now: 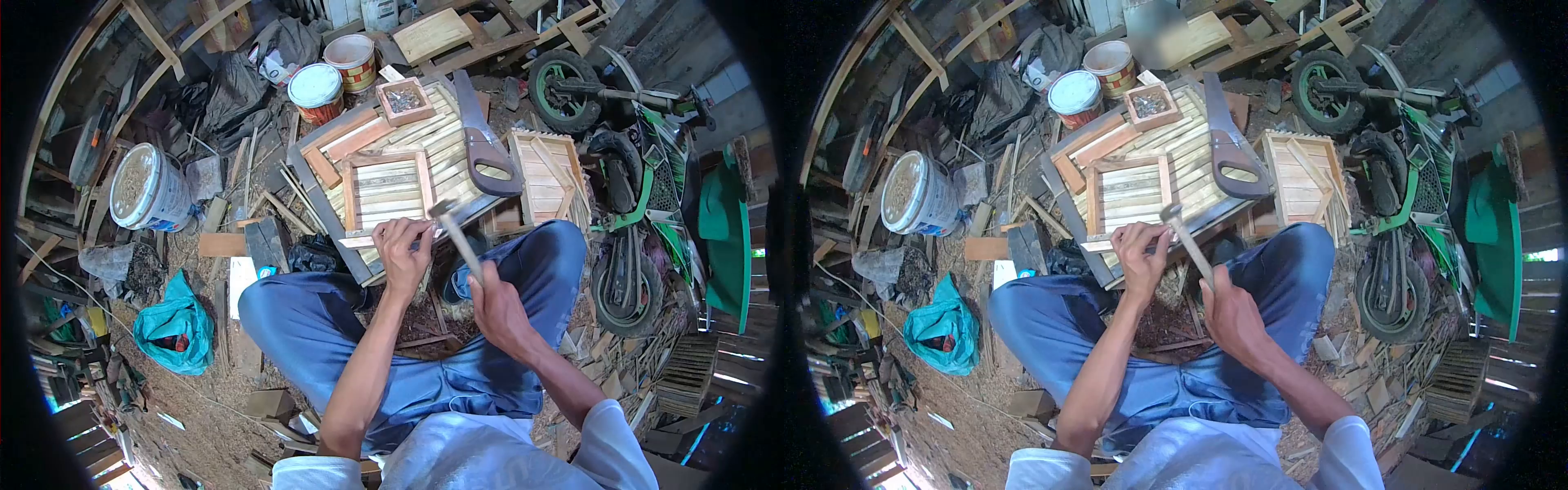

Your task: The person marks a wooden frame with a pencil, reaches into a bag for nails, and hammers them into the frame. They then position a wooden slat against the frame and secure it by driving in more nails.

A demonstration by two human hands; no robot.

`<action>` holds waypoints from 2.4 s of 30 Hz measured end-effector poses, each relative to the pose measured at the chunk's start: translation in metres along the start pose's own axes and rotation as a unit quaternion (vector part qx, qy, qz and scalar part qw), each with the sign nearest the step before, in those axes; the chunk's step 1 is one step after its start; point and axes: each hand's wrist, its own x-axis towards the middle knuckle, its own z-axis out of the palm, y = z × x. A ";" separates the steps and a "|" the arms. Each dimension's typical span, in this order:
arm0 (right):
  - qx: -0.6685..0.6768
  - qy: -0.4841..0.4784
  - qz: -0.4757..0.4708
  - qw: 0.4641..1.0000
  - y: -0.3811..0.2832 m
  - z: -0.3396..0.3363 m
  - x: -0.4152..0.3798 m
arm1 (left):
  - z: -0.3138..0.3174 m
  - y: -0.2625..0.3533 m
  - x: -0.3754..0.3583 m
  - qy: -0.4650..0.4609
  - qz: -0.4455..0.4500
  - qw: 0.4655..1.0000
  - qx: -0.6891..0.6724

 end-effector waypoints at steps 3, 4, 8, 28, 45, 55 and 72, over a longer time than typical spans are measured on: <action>-0.028 -0.025 0.010 0.999 0.006 -0.001 0.002 | 0.002 0.000 0.001 0.004 0.006 1.000 0.001; -0.021 -0.016 0.007 1.000 0.000 -0.004 0.002 | 0.002 0.000 0.001 0.006 0.002 1.000 -0.001; 0.004 0.014 0.007 1.000 -0.002 0.000 -0.001 | 0.000 0.002 0.000 0.003 -0.007 1.000 -0.002; 0.031 -0.002 0.055 0.998 -0.019 -0.027 -0.003 | -0.003 0.002 -0.001 -0.026 -0.026 0.999 0.009; 0.029 0.007 0.006 1.000 0.001 -0.005 -0.008 | -0.003 0.000 -0.004 -0.008 0.004 1.000 0.015; 0.005 0.004 0.005 1.000 -0.007 -0.007 -0.004 | 0.001 -0.003 -0.006 0.002 0.002 1.000 0.004; -0.027 0.001 0.003 1.000 -0.008 -0.012 -0.001 | 0.001 -0.005 -0.007 0.013 0.016 1.000 0.006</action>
